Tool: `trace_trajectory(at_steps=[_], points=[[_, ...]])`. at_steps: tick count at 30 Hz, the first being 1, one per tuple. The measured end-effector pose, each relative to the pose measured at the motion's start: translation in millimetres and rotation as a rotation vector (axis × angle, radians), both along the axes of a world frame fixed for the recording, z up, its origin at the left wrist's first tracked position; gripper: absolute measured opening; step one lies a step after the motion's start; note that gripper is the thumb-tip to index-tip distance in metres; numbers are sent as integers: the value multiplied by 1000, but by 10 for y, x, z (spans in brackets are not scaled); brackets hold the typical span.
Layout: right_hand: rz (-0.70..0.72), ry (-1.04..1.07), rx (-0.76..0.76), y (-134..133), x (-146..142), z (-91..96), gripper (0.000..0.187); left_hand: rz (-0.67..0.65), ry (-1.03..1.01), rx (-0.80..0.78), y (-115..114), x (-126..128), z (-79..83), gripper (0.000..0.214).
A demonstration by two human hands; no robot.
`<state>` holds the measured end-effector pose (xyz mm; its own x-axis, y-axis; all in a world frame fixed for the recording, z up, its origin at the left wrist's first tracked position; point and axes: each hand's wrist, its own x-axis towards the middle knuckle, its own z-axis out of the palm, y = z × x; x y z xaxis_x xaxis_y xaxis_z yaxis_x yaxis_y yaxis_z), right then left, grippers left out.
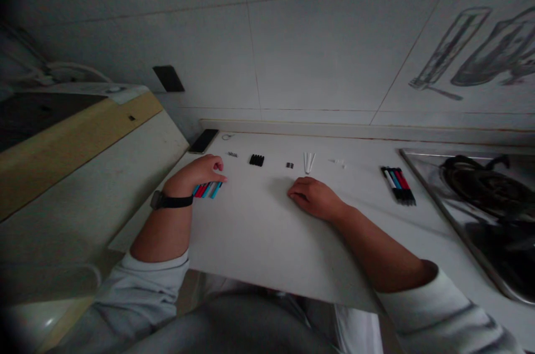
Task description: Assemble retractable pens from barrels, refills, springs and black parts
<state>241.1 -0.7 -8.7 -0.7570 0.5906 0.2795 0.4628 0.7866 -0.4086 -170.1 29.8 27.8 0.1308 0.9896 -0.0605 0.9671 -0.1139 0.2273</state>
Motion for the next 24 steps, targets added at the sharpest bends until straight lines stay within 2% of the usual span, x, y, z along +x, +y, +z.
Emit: trace_trajectory(at_steps=[3,8,12,19,24], points=[[-5,-8,5,-5,-4,8,29,-8,-19,48,-15,61,56,32],[-9,-15,7,0,1,-3,28,-24,83,-257,-92,148,135,27],[-5,-18,19,-3,-7,7,28,-94,101,-328,-135,364,98,13],[-14,6,8,-14,-32,33,26,-404,-145,-106,-223,846,-111,14],[-68,2,20,-27,-54,0,25,-565,-238,5,-297,1146,-138,12]])
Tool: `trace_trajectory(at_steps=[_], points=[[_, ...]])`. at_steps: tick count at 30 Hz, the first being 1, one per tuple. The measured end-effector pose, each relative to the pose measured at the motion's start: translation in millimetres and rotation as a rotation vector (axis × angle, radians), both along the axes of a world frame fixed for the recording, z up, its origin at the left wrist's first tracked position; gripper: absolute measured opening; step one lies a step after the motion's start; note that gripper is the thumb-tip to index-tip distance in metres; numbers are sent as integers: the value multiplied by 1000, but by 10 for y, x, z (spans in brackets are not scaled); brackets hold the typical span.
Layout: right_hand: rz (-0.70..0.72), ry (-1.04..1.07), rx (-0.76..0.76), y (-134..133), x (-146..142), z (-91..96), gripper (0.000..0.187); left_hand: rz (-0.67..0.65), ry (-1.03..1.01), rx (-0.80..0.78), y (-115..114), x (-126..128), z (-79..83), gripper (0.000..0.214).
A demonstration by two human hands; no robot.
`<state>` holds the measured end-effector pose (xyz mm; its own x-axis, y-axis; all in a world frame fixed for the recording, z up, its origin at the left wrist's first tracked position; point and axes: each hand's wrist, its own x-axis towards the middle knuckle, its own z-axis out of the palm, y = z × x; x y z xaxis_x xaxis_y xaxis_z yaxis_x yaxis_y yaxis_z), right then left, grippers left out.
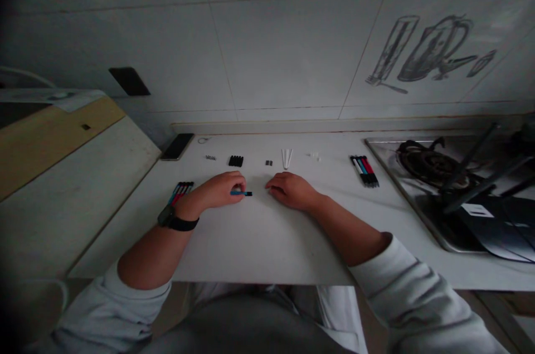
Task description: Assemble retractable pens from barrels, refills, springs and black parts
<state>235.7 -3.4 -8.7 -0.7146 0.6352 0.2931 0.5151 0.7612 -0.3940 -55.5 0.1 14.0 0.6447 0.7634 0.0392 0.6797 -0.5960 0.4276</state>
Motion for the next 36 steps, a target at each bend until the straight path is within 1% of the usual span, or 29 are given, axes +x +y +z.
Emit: trace_trajectory(at_steps=[3,6,10,12,14,15,17,21,23,25,28,30,33,34,36], points=[[-70,2,-11,-37,-38,9,28,-12,-77,77,-24,148,0,9],[-106,18,-14,-81,-87,38,30,-26,-173,130,-45,259,-10,12],[-155,72,24,-110,-140,45,17,-10,-338,113,-77,346,-44,11],[-169,136,14,-107,-167,39,13,53,-470,64,-82,375,-65,18],[-182,237,-35,-92,-204,46,11,134,-652,-34,-66,409,-71,32],[-194,292,-65,-82,-229,58,11,170,-746,-97,-49,430,-63,35],[-220,389,-105,-58,-292,95,11,224,-907,-217,-2,479,-16,33],[-245,480,-79,-15,-420,162,18,342,-1102,-375,97,574,129,35],[-274,478,-42,9,-418,163,23,387,-1164,-423,123,600,147,39],[-318,430,15,54,-317,153,25,420,-1207,-447,132,606,92,41],[-425,258,142,198,55,152,22,455,-1192,-504,130,586,-75,43],[-598,193,194,338,400,156,22,457,-1155,-544,134,568,-177,44],[-870,97,115,546,875,113,26,442,-1120,-563,147,556,-257,45],[-929,45,86,600,986,81,27,434,-1112,-561,149,557,-267,45],[-1001,-49,20,672,1120,5,28,413,-1090,-556,144,568,-277,44]])
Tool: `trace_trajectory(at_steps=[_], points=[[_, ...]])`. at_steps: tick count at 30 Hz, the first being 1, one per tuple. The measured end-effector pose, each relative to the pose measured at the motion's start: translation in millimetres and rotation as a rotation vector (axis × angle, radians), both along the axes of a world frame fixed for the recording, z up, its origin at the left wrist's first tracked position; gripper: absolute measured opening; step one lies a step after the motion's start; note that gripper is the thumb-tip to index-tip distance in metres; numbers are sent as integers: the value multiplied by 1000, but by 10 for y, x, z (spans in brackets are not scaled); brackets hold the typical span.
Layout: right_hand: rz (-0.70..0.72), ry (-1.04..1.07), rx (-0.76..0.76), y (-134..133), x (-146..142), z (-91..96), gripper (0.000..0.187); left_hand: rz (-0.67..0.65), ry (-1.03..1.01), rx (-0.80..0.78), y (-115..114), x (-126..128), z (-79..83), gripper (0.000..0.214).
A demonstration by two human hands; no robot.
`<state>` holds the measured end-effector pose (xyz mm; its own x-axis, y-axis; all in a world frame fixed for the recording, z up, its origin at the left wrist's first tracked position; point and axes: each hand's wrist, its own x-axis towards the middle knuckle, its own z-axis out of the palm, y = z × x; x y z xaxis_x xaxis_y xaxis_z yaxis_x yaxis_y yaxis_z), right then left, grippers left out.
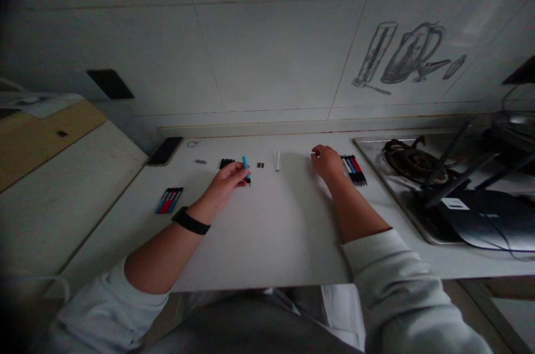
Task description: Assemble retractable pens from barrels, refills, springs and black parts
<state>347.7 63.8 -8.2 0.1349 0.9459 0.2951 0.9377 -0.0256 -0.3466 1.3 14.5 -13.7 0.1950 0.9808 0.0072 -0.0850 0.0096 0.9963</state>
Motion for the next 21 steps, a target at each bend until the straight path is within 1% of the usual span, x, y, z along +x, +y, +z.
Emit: trace_trajectory(at_steps=[3,5,9,13,15,17,19,21], points=[[-47,-60,-108,31,30,-87,29,-33,17,15,-25,22,-3,43],[-47,-95,-135,23,8,-103,29,-49,23,14,-46,35,2,42],[-15,-129,-162,-10,-3,-53,24,-64,23,14,-67,52,11,38],[36,-70,-148,-63,-37,27,16,-68,37,42,-44,56,-24,34],[111,14,-107,-99,-131,63,13,-60,94,106,-35,53,-47,30],[222,156,-53,-145,-296,92,10,-42,222,219,-47,45,-52,23],[344,383,-5,-207,-513,112,14,-30,392,358,-82,38,-29,17],[477,658,5,-288,-745,126,24,-43,540,486,-130,34,12,13]])
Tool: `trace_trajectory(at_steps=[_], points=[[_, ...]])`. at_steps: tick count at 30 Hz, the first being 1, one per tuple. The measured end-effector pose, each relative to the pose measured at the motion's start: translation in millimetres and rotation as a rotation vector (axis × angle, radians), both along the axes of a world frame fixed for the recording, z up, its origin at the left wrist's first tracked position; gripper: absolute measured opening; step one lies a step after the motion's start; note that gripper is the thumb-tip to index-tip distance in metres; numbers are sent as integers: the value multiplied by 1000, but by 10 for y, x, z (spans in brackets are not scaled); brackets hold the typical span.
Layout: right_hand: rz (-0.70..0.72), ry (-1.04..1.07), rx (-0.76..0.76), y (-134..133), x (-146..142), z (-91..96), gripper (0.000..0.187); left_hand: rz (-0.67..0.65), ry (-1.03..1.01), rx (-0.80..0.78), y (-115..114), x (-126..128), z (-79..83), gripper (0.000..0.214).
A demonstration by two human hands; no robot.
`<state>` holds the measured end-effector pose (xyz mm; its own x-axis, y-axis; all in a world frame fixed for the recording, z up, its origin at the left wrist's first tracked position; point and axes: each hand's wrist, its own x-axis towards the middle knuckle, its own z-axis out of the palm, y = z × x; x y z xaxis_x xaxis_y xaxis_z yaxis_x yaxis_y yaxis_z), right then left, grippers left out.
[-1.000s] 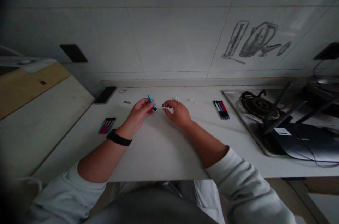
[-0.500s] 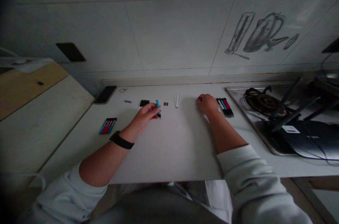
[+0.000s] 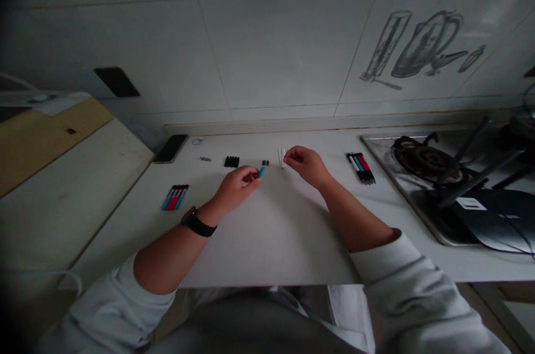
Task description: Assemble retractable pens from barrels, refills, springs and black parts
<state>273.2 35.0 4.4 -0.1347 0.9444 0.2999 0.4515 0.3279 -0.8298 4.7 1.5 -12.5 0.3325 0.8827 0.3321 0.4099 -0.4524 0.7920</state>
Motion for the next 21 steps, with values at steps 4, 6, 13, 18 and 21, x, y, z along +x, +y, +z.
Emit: trace_trajectory(at_steps=[4,6,13,18,21], points=[[134,250,-29,-170,-336,18,32,-47,137,145,-71,11,69,12],[139,269,-39,-225,-408,20,33,-55,152,175,-83,21,79,11],[165,282,-43,-269,-455,-21,32,-51,145,221,-81,38,61,12],[164,212,9,-306,-469,-18,29,-43,131,224,-82,39,60,11],[150,198,38,-308,-456,-18,29,-40,120,220,-80,40,67,11]])
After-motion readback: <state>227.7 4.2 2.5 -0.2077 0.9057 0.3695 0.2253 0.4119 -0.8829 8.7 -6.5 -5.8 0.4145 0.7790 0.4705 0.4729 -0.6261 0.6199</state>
